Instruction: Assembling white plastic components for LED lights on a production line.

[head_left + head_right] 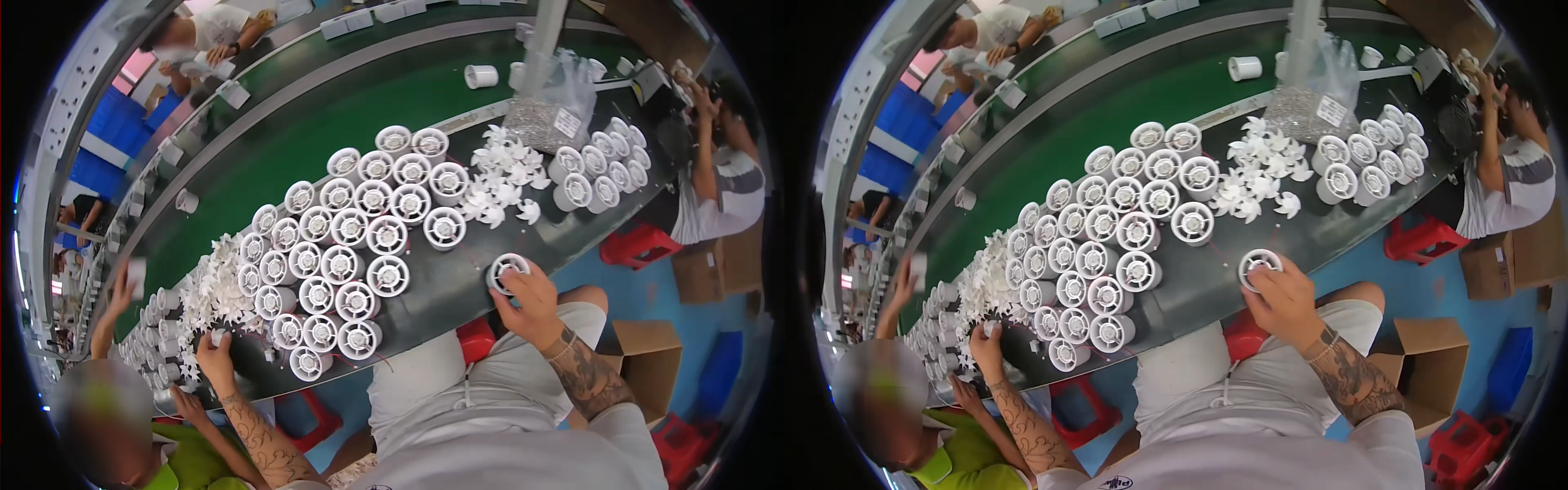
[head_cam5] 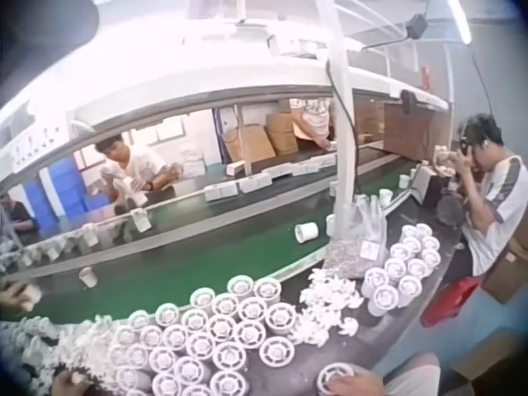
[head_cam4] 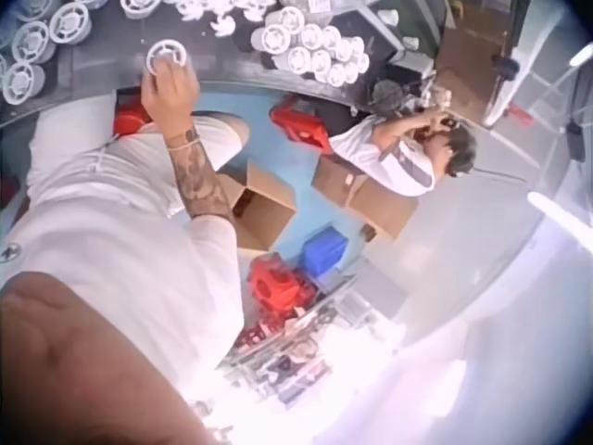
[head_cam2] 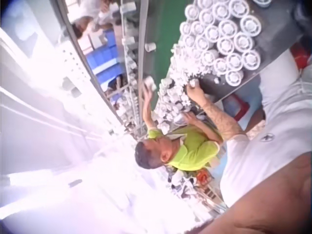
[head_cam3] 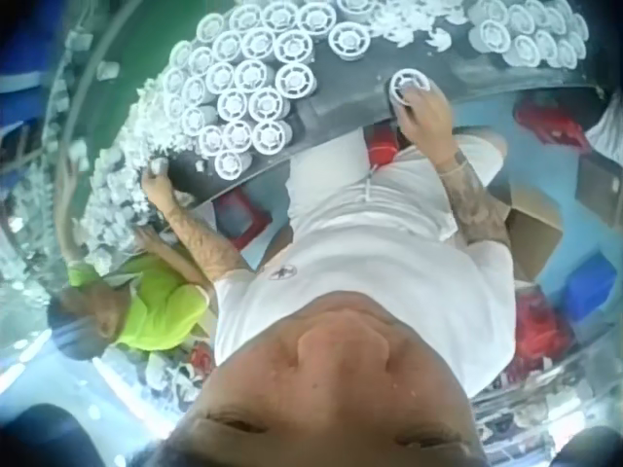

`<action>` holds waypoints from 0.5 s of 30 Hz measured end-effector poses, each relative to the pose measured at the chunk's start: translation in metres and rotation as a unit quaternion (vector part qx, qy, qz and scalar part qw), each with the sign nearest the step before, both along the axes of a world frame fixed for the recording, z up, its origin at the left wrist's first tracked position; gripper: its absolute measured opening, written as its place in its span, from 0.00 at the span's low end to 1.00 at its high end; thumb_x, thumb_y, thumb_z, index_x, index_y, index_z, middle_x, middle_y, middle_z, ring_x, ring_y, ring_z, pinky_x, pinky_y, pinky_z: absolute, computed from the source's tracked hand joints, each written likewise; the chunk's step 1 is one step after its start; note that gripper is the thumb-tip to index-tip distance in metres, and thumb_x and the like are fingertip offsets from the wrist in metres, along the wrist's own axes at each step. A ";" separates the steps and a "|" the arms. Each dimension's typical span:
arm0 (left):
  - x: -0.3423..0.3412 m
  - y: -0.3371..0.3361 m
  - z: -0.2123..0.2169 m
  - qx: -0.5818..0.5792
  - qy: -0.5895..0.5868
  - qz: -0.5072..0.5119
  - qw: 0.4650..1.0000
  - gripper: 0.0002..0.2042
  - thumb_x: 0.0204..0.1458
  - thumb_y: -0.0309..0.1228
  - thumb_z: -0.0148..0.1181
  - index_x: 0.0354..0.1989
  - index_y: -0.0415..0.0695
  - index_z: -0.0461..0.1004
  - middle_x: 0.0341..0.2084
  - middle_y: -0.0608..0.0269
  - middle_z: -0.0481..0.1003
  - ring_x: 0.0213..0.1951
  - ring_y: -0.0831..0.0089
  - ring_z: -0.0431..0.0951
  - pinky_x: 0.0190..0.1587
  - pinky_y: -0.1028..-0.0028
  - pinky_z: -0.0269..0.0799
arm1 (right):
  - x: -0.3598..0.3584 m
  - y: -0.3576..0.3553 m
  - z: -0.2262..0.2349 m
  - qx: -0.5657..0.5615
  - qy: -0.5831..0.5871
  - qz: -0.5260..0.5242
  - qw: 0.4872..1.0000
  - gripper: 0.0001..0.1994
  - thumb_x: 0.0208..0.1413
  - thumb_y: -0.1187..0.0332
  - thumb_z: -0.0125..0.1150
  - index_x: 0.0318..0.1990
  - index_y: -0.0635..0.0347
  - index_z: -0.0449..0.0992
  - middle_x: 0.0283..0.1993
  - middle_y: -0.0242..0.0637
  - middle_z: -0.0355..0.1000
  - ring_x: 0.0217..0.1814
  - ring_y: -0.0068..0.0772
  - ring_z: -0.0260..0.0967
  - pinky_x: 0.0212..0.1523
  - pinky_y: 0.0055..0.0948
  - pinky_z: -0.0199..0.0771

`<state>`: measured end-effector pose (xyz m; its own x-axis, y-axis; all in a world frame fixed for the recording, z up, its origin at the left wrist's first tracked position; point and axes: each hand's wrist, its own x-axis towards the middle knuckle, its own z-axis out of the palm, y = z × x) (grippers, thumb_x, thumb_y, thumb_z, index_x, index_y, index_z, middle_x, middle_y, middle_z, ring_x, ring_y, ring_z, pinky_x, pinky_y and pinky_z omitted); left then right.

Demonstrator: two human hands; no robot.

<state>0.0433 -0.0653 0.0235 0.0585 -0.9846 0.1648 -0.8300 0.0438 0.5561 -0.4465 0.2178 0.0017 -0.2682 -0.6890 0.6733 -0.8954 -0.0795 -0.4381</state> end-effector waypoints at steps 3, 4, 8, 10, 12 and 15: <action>-0.004 0.019 0.006 -0.045 0.092 0.059 0.993 0.13 0.47 0.31 0.68 0.33 0.33 0.74 0.18 0.67 0.70 0.22 0.80 0.67 0.27 0.78 0.65 | -0.007 0.000 -0.001 -0.024 0.044 0.046 0.998 0.18 0.35 0.76 0.73 0.37 0.62 0.76 0.38 0.40 0.73 0.41 0.53 0.74 0.39 0.42 0.79; -0.007 0.023 0.008 -0.098 0.150 0.093 0.979 0.12 0.48 0.31 0.67 0.32 0.34 0.74 0.20 0.68 0.71 0.23 0.80 0.68 0.28 0.79 0.65 | -0.008 0.000 -0.002 -0.025 0.045 0.040 0.998 0.18 0.35 0.76 0.73 0.37 0.62 0.76 0.38 0.40 0.73 0.41 0.53 0.74 0.39 0.42 0.79; -0.080 0.074 0.034 -0.082 0.427 -0.003 0.901 0.06 0.56 0.29 0.59 0.35 0.38 0.74 0.30 0.65 0.76 0.30 0.82 0.72 0.33 0.82 0.68 | -0.007 -0.003 -0.009 -0.056 0.095 0.039 0.993 0.18 0.33 0.74 0.75 0.37 0.59 0.77 0.40 0.36 0.73 0.41 0.49 0.75 0.38 0.39 0.80; -0.127 0.097 0.053 -0.038 0.401 -0.034 0.915 0.06 0.56 0.27 0.57 0.37 0.37 0.74 0.32 0.64 0.76 0.32 0.81 0.72 0.35 0.82 0.68 | -0.006 -0.004 -0.011 -0.079 0.101 0.043 0.991 0.19 0.32 0.72 0.76 0.37 0.59 0.77 0.40 0.36 0.73 0.40 0.48 0.75 0.37 0.39 0.80; -0.175 0.117 0.073 0.063 0.397 -0.126 0.907 0.06 0.57 0.25 0.56 0.39 0.37 0.74 0.33 0.62 0.77 0.35 0.79 0.75 0.38 0.81 0.69 | -0.002 -0.005 -0.009 -0.077 0.107 0.038 0.991 0.19 0.33 0.72 0.76 0.37 0.59 0.77 0.40 0.37 0.73 0.40 0.48 0.74 0.37 0.36 0.79; -0.222 0.151 0.090 0.093 0.399 -0.283 0.867 0.06 0.55 0.23 0.55 0.40 0.36 0.74 0.38 0.58 0.78 0.43 0.69 0.77 0.47 0.74 0.71 | 0.032 0.000 0.015 0.023 -0.303 0.006 0.953 0.18 0.46 0.74 0.70 0.45 0.61 0.72 0.43 0.42 0.73 0.42 0.37 0.75 0.40 0.31 0.78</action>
